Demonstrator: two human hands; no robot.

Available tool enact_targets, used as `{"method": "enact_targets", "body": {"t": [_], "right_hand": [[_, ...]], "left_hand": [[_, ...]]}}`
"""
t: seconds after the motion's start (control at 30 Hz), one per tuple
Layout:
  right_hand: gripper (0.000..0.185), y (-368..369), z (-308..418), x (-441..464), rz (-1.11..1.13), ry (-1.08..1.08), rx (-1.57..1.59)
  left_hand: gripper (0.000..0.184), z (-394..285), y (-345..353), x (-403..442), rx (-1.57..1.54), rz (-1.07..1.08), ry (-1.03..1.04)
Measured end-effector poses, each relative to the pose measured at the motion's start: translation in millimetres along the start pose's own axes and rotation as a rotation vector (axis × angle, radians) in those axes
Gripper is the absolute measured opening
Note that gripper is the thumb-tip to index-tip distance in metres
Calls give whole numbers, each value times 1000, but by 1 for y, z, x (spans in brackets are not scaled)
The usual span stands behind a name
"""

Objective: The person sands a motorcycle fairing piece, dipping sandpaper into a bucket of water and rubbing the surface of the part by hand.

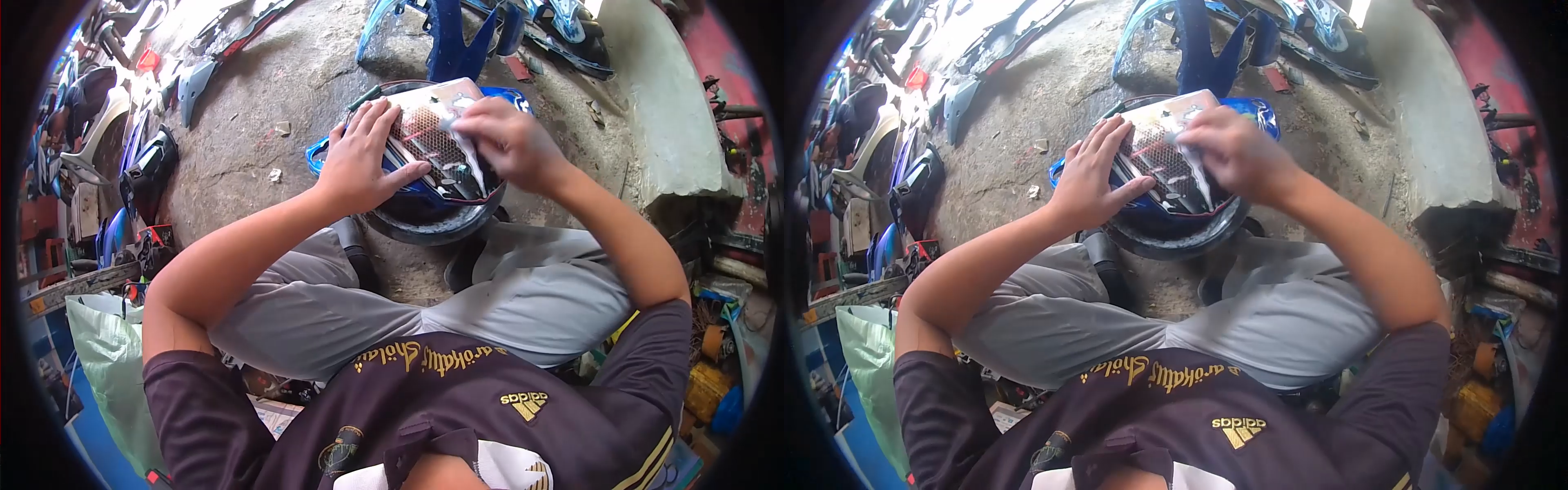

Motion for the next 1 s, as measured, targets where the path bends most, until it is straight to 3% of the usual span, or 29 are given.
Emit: {"method": "enact_targets", "body": {"t": [0.03,0.13,0.17,0.2,0.27,0.37,0.47,0.53,0.6,0.73,0.8,0.93,1.0], "right_hand": [[32,11,12,3,99,-137,-34],[30,5,-21,8,80,-12,13],[27,-7,-56,13,85,75,16],[25,-22,-86,10,3,340,29],[27,-40,-110,6,-49,465,-98],[27,-18,-45,29,-41,217,115],[25,22,-12,33,148,-159,-111],[20,6,-48,39,123,193,-53],[20,-13,-89,33,10,396,-172],[20,6,-56,44,65,376,-49],[18,37,-14,55,233,63,-49],[18,38,-34,65,246,86,-73],[21,10,-87,57,85,440,-12]], "left_hand": [[105,-1,1,-2,1,-10,1],[104,-11,-2,-5,22,-23,14],[103,-17,-4,-5,35,-14,21],[102,-23,-6,-6,50,-5,26],[101,-28,-8,-6,56,-26,29],[96,-24,-7,-6,35,-56,39],[97,-9,-12,-2,17,31,178],[108,9,-18,3,-24,110,384],[115,28,-21,-2,-31,158,389],[118,44,0,-16,-4,175,275],[114,43,1,-20,-8,126,291],[113,32,0,-27,98,76,334],[114,28,-3,-29,131,56,348]]}}
Point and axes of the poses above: each hand's wrist, its own x-axis towards the middle knuckle, its own y-axis out of the palm, z = x × y, the point moved 7 cm from there along x, towards the middle knuckle, and after that the axes turned 13 degrees about x, right-handed, at the moved point
